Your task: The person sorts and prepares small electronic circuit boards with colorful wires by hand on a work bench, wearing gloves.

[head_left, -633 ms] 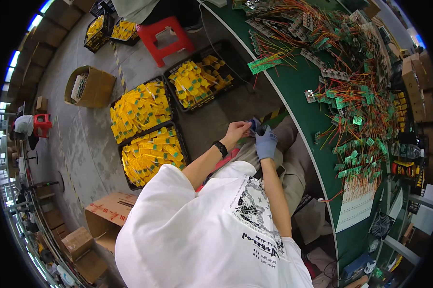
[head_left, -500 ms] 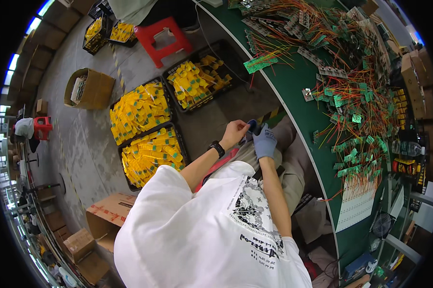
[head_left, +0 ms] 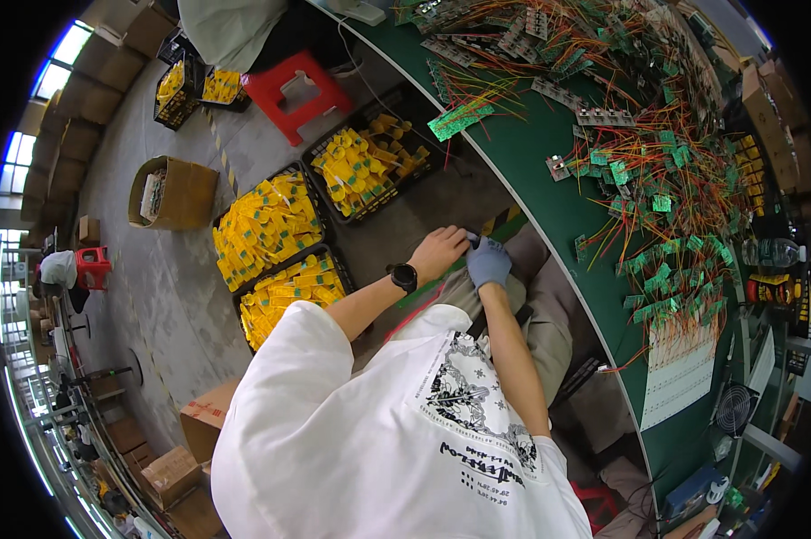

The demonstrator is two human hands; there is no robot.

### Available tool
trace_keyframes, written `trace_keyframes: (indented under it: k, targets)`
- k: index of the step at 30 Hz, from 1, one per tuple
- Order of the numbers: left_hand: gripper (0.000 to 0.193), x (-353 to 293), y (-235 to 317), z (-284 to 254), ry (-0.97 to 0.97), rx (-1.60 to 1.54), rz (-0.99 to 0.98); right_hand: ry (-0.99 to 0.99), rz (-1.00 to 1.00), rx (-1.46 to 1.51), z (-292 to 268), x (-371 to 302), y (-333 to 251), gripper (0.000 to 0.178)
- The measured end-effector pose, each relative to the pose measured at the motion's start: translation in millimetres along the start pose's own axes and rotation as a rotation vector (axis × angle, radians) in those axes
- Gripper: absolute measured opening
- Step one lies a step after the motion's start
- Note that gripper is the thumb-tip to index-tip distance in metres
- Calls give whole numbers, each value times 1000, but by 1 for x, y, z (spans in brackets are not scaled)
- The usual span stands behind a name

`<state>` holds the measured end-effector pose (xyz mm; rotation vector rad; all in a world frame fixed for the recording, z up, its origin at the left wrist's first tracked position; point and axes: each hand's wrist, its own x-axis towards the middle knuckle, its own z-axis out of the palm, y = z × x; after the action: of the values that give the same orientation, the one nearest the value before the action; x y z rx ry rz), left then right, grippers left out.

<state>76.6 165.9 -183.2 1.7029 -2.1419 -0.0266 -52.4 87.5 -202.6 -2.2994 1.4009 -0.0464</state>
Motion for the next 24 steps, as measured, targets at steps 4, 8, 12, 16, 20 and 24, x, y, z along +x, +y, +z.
trace_keyframes:
  k: [4,8,12,16,20,24]
  targets:
    - [14,2,-6,11,-297,-37,-74,40,-54,154,-3,0,0,28]
    - [12,14,1,22,-564,131,-136,29,-47,-44,-19,-4,-11,26]
    - [18,29,-33,61,31,-89,-782,99,-208,-115,-14,-11,-14,18]
    - [21,47,-47,90,132,-1229,-1373,43,-173,-144,-12,-7,-5,14]
    - [16,-15,-98,139,439,-1818,-1354,84,-258,-89,-1,-11,-28,15]
    - [17,86,-1,94,779,-2150,-1316,58,-176,-106,-3,-9,26,21]
